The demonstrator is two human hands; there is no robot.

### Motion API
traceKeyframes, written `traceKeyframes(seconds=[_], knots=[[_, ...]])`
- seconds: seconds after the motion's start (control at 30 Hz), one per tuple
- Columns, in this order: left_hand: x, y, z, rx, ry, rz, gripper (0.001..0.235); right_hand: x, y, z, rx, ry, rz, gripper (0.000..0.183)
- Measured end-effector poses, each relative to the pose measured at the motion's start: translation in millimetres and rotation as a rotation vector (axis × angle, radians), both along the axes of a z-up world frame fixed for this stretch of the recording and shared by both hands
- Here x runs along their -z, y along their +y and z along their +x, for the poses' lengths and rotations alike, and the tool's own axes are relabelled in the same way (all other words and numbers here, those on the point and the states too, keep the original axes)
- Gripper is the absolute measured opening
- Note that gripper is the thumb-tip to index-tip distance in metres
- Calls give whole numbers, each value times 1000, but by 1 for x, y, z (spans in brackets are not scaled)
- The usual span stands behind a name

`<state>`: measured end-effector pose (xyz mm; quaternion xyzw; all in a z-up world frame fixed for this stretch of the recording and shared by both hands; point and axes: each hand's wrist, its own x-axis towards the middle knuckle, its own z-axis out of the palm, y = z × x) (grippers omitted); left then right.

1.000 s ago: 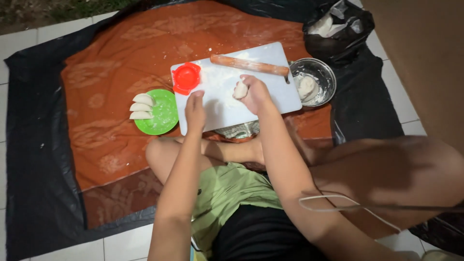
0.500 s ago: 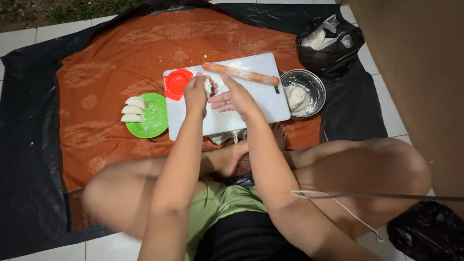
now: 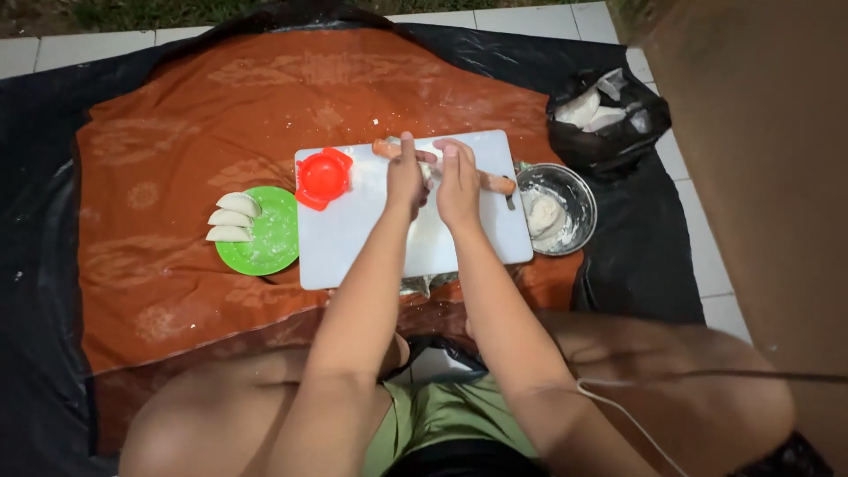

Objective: A person is manually preparing dumplings by flattening dough with their hands and a rolling pin, then using a plastic mold to shape them.

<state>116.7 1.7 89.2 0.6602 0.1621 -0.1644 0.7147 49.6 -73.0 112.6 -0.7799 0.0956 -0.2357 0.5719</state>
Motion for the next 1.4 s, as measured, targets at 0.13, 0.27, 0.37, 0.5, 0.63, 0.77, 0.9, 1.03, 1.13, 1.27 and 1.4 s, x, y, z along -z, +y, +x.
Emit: traceKeyframes(seconds=[0.13, 0.27, 0.37, 0.5, 0.63, 0.77, 0.9, 1.03, 1.13, 1.27, 1.4], knots=[[47, -3, 7, 70, 41, 29, 79, 28, 1, 11, -49, 26, -6, 49], [5, 3, -22, -27, 360, -336, 73, 62, -8, 5, 23, 40, -308, 48], [17, 11, -18, -9, 467, -577, 78, 60, -20, -4, 27, -189, -325, 48], [-18, 15, -26, 83, 526, -787, 98, 57, -22, -18, 90, -397, -190, 35], [10, 15, -30, 293, 376, -331, 97, 88, -20, -14, 330, -348, -154, 14], [25, 18, -33, 103, 275, -405, 93, 92, -21, -9, 259, 43, 607, 10], [30, 15, -28, -135, 253, -547, 92, 58, 3, -15, 248, 132, 589, 16], [80, 23, -9, -356, 146, -540, 92, 36, 48, -34, 177, 205, 275, 21], [58, 30, -11, -499, 60, -617, 93, 25, 56, -45, 61, 95, 128, 14], [7, 41, 1, -498, 61, -856, 92, 2, 54, -49, 97, -137, 364, 13], [-5, 50, -4, -392, -12, -932, 86, 10, 33, -42, 110, -120, 1046, 6]])
